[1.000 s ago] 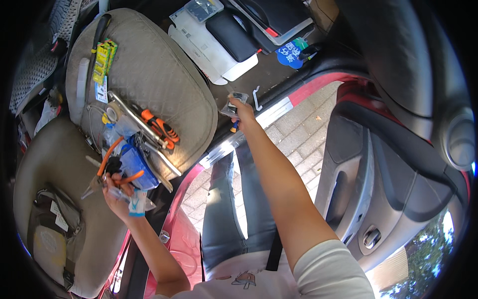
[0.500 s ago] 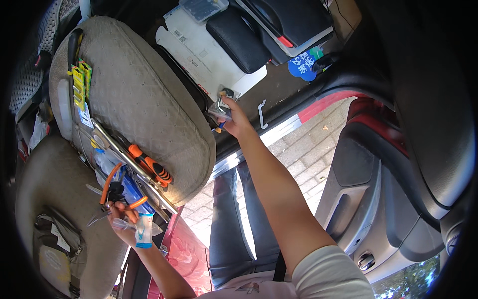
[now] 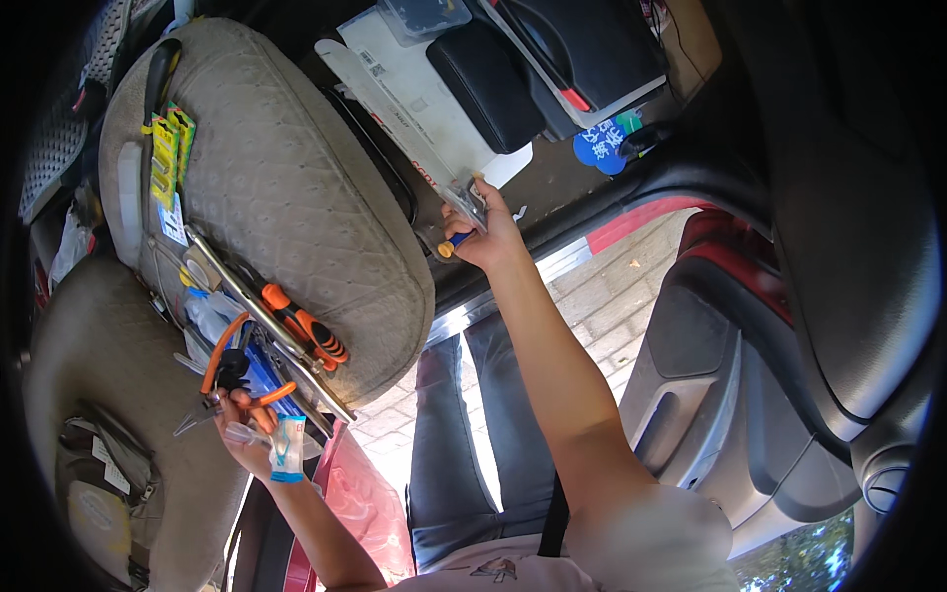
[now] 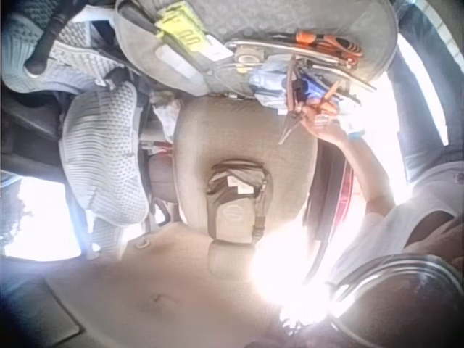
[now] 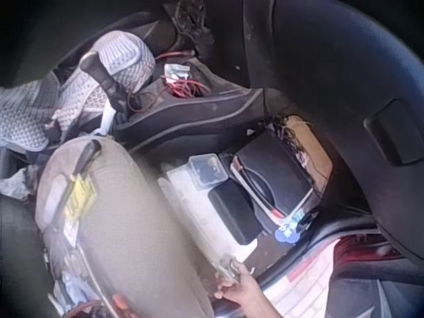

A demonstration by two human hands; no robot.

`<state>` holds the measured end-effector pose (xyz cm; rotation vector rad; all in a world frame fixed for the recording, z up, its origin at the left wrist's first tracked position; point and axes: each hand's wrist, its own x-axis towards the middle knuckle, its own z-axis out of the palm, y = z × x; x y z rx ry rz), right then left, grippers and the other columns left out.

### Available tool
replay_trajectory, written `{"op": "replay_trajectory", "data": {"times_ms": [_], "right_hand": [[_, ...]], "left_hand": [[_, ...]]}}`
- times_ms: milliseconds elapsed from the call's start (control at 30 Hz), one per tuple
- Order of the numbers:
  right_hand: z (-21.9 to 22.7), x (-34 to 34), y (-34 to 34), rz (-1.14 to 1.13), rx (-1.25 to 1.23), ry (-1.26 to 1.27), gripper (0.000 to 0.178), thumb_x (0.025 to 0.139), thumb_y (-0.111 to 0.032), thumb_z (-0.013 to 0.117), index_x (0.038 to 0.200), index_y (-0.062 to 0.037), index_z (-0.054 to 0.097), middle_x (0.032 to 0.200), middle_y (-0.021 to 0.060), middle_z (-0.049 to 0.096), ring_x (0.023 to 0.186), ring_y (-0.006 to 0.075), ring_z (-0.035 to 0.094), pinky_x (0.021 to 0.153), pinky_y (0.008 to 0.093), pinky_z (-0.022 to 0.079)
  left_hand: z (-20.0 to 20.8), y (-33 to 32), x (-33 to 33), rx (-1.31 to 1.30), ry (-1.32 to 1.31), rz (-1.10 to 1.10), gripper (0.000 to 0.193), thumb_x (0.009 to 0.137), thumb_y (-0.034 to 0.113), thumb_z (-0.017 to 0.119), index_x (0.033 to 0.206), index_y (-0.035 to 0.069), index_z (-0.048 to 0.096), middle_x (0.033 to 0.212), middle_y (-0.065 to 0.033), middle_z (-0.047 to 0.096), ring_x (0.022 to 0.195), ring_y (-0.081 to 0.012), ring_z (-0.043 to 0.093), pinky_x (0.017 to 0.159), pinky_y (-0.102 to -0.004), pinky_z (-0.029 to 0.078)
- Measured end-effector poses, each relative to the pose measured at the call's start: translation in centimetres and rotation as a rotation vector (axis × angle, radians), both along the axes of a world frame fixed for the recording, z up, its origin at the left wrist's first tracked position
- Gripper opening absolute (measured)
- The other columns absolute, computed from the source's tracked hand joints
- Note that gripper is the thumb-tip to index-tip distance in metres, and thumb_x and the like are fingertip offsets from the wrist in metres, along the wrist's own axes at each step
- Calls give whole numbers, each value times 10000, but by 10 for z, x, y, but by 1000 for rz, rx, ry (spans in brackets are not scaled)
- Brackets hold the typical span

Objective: The person walks to a red car and opens the rear door. They rummage through a cluttered collection of tools and parts on the back seat, picking up and moving items such as pliers, tape, and small containers.

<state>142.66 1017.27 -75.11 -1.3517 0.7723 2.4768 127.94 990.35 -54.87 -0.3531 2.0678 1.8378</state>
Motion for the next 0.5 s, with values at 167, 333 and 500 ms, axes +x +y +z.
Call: {"op": "replay_trajectory", "data": {"times_ms": [167, 333, 500], "right_hand": [[-5, -9, -3, -19, -53, -115, 343, 804, -340, 562, 853, -2, 538, 659, 102, 462, 447, 111, 352, 408, 201, 314], [9, 0, 13, -87, -93, -34, 334, 807, -331, 546, 864, -2, 525, 674, 82, 426, 439, 102, 343, 400, 203, 310], [23, 12, 23, -181, -43, 30, 344, 798, -322, 556, 917, -1, 531, 732, 86, 441, 458, 103, 358, 432, 202, 323]], "left_hand": [[-1, -5, -2, -8, -37, 33, 153, 936, 152, 393, 1021, 37, 448, 730, -79, 529, 387, -95, 408, 388, -202, 370], [-2, 7, -2, -42, -43, 113, 174, 940, 176, 392, 967, 18, 459, 699, -73, 538, 337, -82, 355, 345, -196, 317], [-5, 2, -3, -17, -51, 96, 168, 936, 173, 404, 973, 19, 458, 699, -69, 539, 335, -82, 347, 343, -199, 313]]}}
